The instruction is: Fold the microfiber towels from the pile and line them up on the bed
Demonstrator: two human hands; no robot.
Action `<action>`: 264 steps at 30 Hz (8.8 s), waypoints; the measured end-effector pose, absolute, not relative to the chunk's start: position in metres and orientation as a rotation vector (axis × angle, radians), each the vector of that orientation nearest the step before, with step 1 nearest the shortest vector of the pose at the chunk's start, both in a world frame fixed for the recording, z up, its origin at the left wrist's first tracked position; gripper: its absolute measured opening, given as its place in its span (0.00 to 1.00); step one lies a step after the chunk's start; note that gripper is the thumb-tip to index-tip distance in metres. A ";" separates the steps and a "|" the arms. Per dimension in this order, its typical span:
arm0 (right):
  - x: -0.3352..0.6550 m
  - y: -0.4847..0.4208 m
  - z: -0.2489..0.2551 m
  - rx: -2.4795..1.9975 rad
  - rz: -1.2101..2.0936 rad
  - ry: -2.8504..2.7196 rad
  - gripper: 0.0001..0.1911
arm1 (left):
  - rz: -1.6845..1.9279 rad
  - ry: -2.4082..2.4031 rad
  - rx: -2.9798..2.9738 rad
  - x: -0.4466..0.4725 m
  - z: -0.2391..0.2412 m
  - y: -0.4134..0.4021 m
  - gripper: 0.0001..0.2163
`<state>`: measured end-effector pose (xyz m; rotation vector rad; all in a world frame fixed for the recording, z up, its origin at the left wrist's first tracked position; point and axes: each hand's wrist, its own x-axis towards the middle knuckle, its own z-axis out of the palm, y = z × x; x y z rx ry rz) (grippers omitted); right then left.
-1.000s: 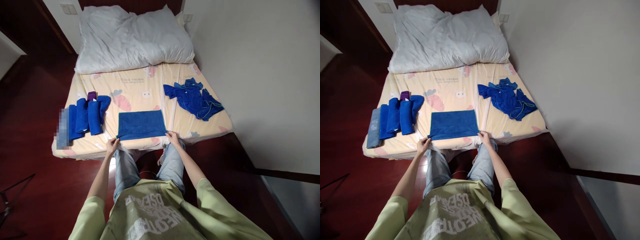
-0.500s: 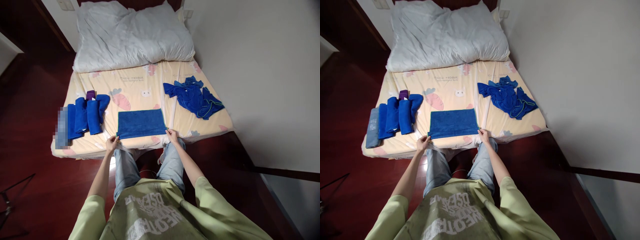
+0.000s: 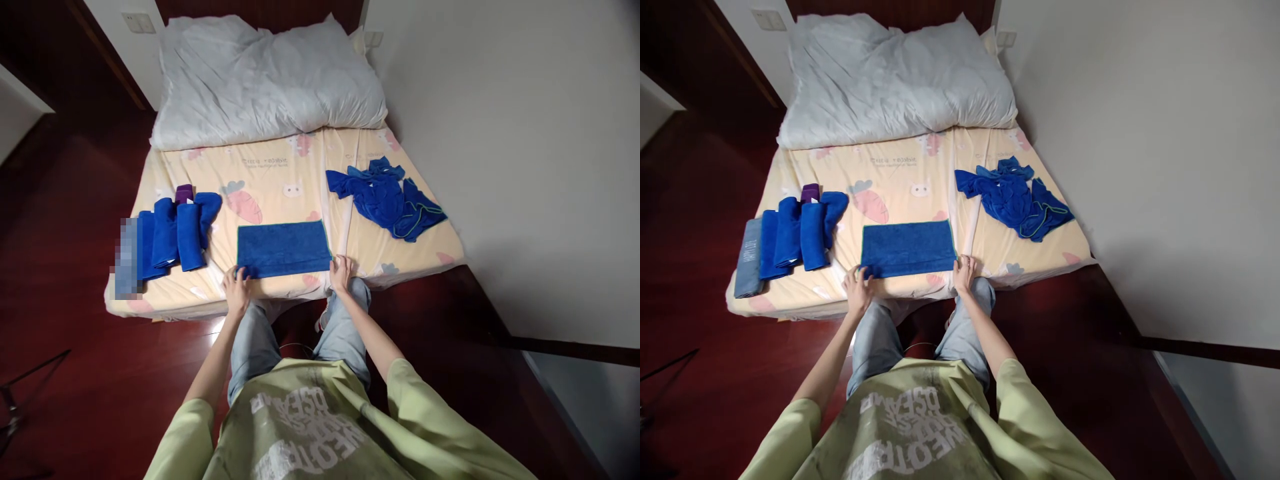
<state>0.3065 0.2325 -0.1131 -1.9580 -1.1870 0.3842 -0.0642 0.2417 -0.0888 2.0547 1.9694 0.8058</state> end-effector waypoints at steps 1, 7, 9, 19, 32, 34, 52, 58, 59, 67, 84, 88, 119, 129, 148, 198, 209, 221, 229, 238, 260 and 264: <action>0.296 0.228 -0.107 -1.954 0.342 -1.286 0.26 | 0.740 1.837 2.188 -0.055 -0.085 0.237 0.21; 0.216 0.208 -0.093 -1.656 0.446 -2.072 0.30 | 0.551 1.504 2.454 -0.004 -0.090 0.227 0.27; 0.201 0.207 -0.099 -1.632 0.454 -2.158 0.30 | 0.524 1.524 2.440 -0.001 -0.098 0.229 0.27; 0.261 0.213 -0.126 -1.674 0.461 -2.126 0.30 | 0.525 1.640 2.334 -0.060 -0.119 0.242 0.27; 0.331 0.228 -0.131 -1.732 0.423 -1.885 0.32 | 0.398 1.651 2.329 -0.104 -0.123 0.272 0.31; 0.330 0.232 -0.132 -1.737 0.435 -1.848 0.34 | 0.370 1.631 2.345 -0.105 -0.121 0.276 0.30; 0.353 0.212 -0.125 -1.626 0.608 -1.643 0.28 | 0.740 1.491 2.104 -0.136 -0.133 0.248 0.22; 0.355 0.228 -0.130 -1.552 0.720 -1.503 0.20 | 1.012 1.619 1.795 -0.135 -0.136 0.259 0.18; 0.355 0.229 -0.131 -1.554 0.736 -1.480 0.18 | 1.052 1.632 1.740 -0.135 -0.137 0.259 0.19; 0.357 0.237 -0.129 -1.676 0.729 -1.368 0.06 | 1.049 1.725 1.578 -0.133 -0.139 0.269 0.17; 0.350 0.262 -0.140 -1.836 0.616 -1.216 0.22 | 0.979 1.987 1.379 -0.120 -0.135 0.290 0.17; 0.349 0.265 -0.142 -1.862 0.603 -1.186 0.21 | 0.930 2.038 1.358 -0.117 -0.131 0.291 0.18; 0.318 0.256 -0.105 -1.819 0.384 -2.010 0.30 | 0.551 1.510 2.300 -0.095 -0.120 0.299 0.29; 0.329 0.247 -0.100 -1.823 0.374 -1.981 0.27 | 0.507 1.494 2.332 -0.106 -0.116 0.287 0.28; 0.340 0.223 -0.122 -1.636 0.655 -1.494 0.29 | 0.951 1.647 1.651 -0.124 -0.126 0.238 0.22; 0.342 0.218 -0.113 -1.636 0.393 -2.053 0.25 | 0.666 1.421 2.233 -0.116 -0.121 0.256 0.24; 0.351 0.243 -0.108 -1.575 0.576 -1.923 0.26 | 0.759 1.419 2.060 -0.123 -0.113 0.269 0.24; 0.364 0.292 -0.117 -1.729 0.594 -1.642 0.19 | 0.846 1.657 1.605 -0.119 -0.096 0.311 0.28; 0.359 0.317 -0.130 -1.789 0.733 -1.441 0.17 | 0.808 1.777 1.533 -0.116 -0.103 0.345 0.24; 0.349 0.326 -0.118 -1.909 0.689 -1.433 0.13 | 0.711 1.903 1.618 -0.108 -0.110 0.357 0.18; 0.294 0.277 -0.097 -1.769 1.286 -0.521 0.23 | 0.492 1.596 2.355 -0.084 -0.098 0.322 0.16; 0.278 0.293 -0.090 -1.674 1.371 -0.346 0.20 | 0.494 1.671 2.272 -0.070 -0.103 0.324 0.20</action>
